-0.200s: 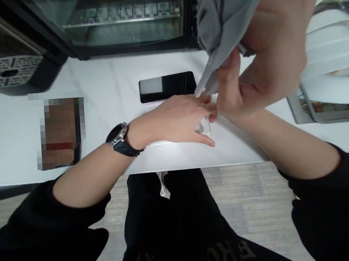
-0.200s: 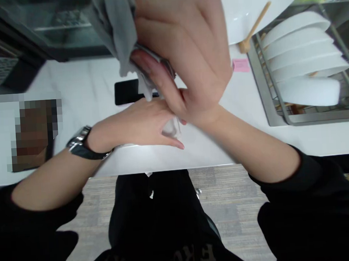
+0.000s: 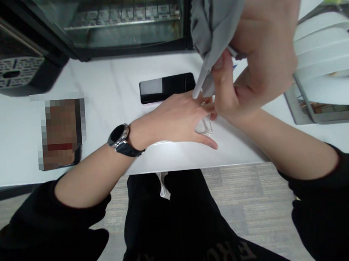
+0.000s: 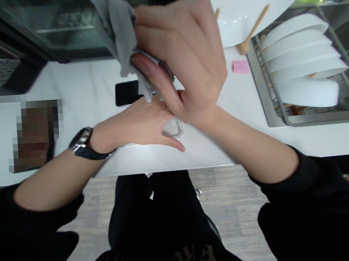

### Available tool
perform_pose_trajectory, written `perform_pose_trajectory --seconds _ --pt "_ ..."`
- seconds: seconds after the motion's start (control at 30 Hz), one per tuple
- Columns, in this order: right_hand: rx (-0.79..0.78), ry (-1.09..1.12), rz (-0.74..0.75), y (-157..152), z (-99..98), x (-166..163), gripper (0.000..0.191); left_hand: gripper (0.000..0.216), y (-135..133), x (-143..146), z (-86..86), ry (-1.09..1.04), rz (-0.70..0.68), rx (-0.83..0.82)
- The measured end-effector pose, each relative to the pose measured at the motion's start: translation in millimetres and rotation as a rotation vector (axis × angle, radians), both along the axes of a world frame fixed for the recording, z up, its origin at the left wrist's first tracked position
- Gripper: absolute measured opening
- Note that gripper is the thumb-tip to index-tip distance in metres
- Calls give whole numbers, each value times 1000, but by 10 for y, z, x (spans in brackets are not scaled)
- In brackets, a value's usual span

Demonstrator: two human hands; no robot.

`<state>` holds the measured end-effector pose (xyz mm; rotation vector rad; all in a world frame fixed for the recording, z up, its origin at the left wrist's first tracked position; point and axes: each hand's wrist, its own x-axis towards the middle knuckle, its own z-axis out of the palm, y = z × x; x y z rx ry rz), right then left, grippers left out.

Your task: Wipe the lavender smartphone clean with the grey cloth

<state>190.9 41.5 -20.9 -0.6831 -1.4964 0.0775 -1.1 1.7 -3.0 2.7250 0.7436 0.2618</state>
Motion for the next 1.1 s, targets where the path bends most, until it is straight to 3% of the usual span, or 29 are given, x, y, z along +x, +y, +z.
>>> perform_pose_trajectory --seconds 0.1,0.17,0.3,0.4,0.5,0.57,0.67,0.9,1.1 --pt "346 -285 2 -25 153 -83 33 61 30 -5 25 -49 2 -18" --pt "434 -364 -30 -48 208 -114 35 62 82 -30 61 -36 74 -28" --pt "439 -357 -87 -61 220 -136 30 59 260 -159 115 -43 363 66" --pt "464 -308 -86 -50 212 -154 29 67 399 -306 87 -1 446 127" --pt "452 -313 -60 -47 212 -169 26 87 503 -439 -6 64 452 86" --pt "449 -307 -44 -52 212 -173 25 88 552 -499 -72 57 400 57" --pt "428 -310 -44 -65 215 -174 26 80 594 -530 -113 81 342 22" --pt "386 -360 -86 -88 208 -148 28 68 590 -541 -24 61 458 119" --pt "158 -375 -118 -73 162 -136 45 58 623 -579 -10 -7 430 156"
